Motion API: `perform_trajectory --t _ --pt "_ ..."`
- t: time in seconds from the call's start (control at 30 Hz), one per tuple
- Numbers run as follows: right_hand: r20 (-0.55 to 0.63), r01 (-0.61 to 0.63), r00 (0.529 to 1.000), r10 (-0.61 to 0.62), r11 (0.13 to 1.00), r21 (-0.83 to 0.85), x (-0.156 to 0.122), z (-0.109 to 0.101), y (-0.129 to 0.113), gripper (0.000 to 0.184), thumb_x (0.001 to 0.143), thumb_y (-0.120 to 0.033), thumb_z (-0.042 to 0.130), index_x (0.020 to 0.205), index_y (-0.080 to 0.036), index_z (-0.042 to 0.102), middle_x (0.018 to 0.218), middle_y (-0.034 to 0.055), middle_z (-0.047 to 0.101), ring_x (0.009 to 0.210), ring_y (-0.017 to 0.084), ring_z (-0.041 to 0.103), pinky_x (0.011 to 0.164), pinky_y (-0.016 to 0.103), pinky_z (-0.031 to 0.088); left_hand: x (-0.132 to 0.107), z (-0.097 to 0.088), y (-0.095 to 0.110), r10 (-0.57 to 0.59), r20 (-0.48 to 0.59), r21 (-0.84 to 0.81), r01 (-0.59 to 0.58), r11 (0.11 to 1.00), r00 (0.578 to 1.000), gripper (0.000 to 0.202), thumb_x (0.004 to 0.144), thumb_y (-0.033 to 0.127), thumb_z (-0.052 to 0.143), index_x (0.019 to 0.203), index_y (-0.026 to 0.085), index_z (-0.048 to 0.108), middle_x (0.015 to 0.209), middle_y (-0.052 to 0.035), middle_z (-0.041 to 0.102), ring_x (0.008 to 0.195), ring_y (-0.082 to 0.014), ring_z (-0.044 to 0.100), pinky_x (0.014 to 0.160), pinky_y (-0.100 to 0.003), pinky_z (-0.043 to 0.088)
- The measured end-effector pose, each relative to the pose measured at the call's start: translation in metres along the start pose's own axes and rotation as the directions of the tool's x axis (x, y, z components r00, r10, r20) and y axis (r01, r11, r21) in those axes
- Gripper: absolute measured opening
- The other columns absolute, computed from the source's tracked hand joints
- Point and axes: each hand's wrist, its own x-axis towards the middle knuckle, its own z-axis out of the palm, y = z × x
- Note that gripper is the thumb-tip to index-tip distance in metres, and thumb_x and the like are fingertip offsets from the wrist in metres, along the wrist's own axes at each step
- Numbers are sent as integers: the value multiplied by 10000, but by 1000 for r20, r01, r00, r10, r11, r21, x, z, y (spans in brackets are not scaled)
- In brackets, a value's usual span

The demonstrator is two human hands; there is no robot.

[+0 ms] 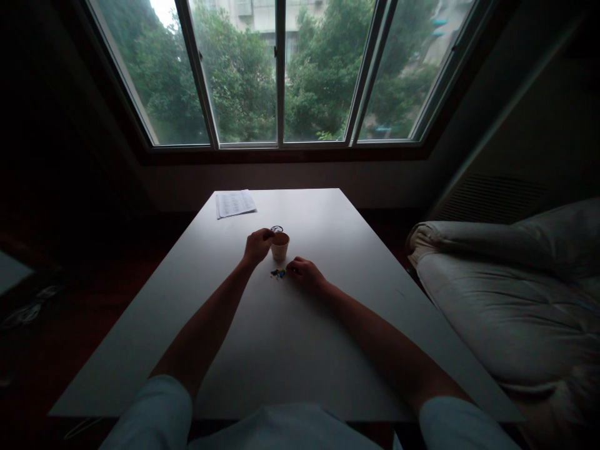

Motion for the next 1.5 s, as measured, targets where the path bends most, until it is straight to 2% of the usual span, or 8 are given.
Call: perform_trajectory --t 0.2,0.47,0.77,0.93,1.1,1.2,1.37,1.5 --pt "-1 4 1000 -4 1000 3 -1 0 2 128 870 -168 610 910 -195 729 893 41 634 720 120 576 680 231 431 11 3 5 17 -38 48 -16 999 999 164 832 165 629 953 171 740 959 -49 755 869 -166 671 822 -288 519" --pt "-4 15 1000 -15 1000 3 0 -1 0 141 873 -164 598 908 -197 730 903 44 639 718 119 573 674 231 425 4 3 3 67 -73 79 -62 995 995 172 854 182 608 985 171 720 1002 -64 726 882 -166 646 832 -293 517" --pt "-40 -9 999 6 998 -68 0 -1 1 133 851 -121 614 895 -188 721 862 36 636 760 135 557 698 235 422 -27 3 -34 176 -158 88 -164 983 972 182 891 157 531 956 179 700 955 -46 679 761 -126 612 724 -251 502" --pt "-71 -53 997 39 976 -210 1 0 8 161 881 -115 593 930 -202 719 915 64 649 911 187 557 784 276 446 -47 4 -66 158 -28 165 -151 975 987 189 861 134 552 933 196 716 929 -38 682 739 -130 604 728 -264 489" --pt "-3 -24 1000 24 963 -267 -1 2 -2 310 870 -227 671 1179 -203 679 1029 90 650 992 214 555 862 312 465 -62 11 -75 123 173 236 -163 958 977 164 848 160 592 914 205 736 905 -43 678 783 -147 606 728 -261 479" --pt "31 -5 999 16 941 -338 -1 3 -9 307 885 -282 668 1180 -200 683 1052 103 639 1029 223 550 886 317 459 -66 16 -71 150 207 245 -199 949 967 150 866 199 600 916 208 741 919 -51 664 798 -150 595 727 -259 466" --pt "72 -25 996 60 910 -415 1 5 -10 163 933 -218 590 1016 -215 730 998 94 638 987 205 563 841 291 450 -70 19 -66 155 221 266 -212 940 963 151 872 214 610 918 216 754 929 -55 649 833 -158 588 742 -262 457" --pt "65 -50 995 81 923 -383 3 5 -10 185 928 -225 605 1072 -222 720 1010 90 631 1004 202 569 841 286 445 -70 18 -66 155 214 285 -214 934 964 163 875 204 604 925 218 758 930 -58 647 835 -163 585 744 -269 455"
